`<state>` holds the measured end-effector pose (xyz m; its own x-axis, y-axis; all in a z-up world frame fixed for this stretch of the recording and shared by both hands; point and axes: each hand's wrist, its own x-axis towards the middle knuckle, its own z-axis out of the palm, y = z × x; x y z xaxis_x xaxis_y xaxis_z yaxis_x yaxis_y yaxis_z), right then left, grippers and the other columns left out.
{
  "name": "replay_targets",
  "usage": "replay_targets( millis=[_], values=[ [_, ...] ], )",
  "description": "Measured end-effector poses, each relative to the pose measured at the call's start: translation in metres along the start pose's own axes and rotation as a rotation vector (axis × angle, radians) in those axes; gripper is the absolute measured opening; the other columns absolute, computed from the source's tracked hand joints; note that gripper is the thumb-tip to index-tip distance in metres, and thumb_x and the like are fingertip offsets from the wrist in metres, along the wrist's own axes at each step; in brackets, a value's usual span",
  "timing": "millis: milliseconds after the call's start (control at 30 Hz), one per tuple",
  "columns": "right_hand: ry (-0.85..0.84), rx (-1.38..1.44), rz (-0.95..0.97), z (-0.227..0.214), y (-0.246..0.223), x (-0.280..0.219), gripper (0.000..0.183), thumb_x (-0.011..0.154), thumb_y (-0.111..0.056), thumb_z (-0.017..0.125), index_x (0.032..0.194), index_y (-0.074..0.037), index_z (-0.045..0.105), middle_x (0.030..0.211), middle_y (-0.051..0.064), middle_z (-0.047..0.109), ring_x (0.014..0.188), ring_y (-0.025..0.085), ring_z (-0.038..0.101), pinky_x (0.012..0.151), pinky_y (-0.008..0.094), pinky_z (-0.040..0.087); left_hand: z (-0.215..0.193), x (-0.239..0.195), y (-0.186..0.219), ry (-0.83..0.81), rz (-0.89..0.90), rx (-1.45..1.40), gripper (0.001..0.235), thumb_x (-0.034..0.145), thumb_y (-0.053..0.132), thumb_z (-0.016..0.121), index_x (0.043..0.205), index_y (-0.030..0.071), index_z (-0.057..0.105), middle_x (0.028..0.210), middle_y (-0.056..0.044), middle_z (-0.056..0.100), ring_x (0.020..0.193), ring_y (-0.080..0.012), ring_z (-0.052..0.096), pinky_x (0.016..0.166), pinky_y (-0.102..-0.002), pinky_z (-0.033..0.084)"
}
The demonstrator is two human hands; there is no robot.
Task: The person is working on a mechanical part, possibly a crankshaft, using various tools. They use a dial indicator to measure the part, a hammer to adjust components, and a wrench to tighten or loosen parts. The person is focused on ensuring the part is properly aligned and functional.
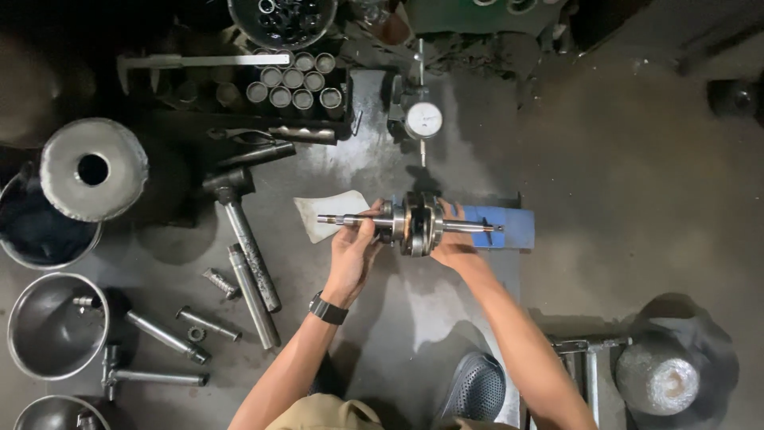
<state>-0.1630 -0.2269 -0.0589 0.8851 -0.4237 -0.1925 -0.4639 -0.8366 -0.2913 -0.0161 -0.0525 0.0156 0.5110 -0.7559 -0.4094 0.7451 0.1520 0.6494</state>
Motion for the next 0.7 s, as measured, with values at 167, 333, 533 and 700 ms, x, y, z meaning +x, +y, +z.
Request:
replay_targets(
  millis=[167, 333, 533, 700],
  values=[
    [0.212, 0.276, 0.178, -0.010, 0.054, -0.032, 0.056, 0.086, -0.028, 0.067, 0.138, -0.008, 0.062, 0.133, 0.015, 0.064, 0.123, 0.030, 0.058, 0.100, 0.044, 0.045, -0.002, 0.003, -0.018, 0.026, 0.034, 0.091, 0.050, 0.101, 0.023, 0.062, 0.145, 0.000, 0.052, 0.149, -0.009, 0.054, 0.127, -0.0186, 0.056, 0.106, -0.036, 0.047],
    [0.055, 1.226, 0.775, -0.106, 0.041, -0.050, 0.055, 0.105, -0.050, 0.050, 0.114, -0.002, 0.076, 0.093, 0.004, 0.075, 0.076, 0.016, 0.062, 0.065, 0.031, 0.045, -0.008, 0.007, -0.049, 0.002, 0.141, 0.225, 0.066, 0.097, 0.014, 0.069, 0.153, -0.004, 0.041, 0.140, -0.008, 0.056, 0.125, -0.0162, 0.054, 0.108, -0.032, 0.046],
    [-0.080, 1.292, 0.730, -0.098, 0.043, -0.061, 0.058, 0.102, -0.045, 0.054, 0.088, 0.008, 0.071, 0.072, 0.016, 0.069, 0.061, 0.022, 0.060, 0.057, 0.036, 0.050, 0.001, 0.004, -0.042, -0.058, 0.119, 0.163, 0.081, 0.093, 0.014, 0.074, 0.157, -0.008, 0.029, 0.140, -0.010, 0.054, 0.129, -0.0166, 0.053, 0.111, -0.033, 0.044],
    [-0.001, 1.306, 0.730, -0.086, 0.050, -0.062, 0.036, 0.096, -0.025, 0.070, 0.092, 0.011, 0.072, 0.076, 0.018, 0.068, 0.065, 0.024, 0.060, 0.059, 0.037, 0.048, 0.011, -0.001, -0.031, -0.071, 0.099, 0.153, 0.087, 0.091, 0.021, 0.077, 0.158, -0.008, 0.029, 0.142, -0.011, 0.054, 0.133, -0.0177, 0.051, 0.115, -0.033, 0.041]
  ],
)
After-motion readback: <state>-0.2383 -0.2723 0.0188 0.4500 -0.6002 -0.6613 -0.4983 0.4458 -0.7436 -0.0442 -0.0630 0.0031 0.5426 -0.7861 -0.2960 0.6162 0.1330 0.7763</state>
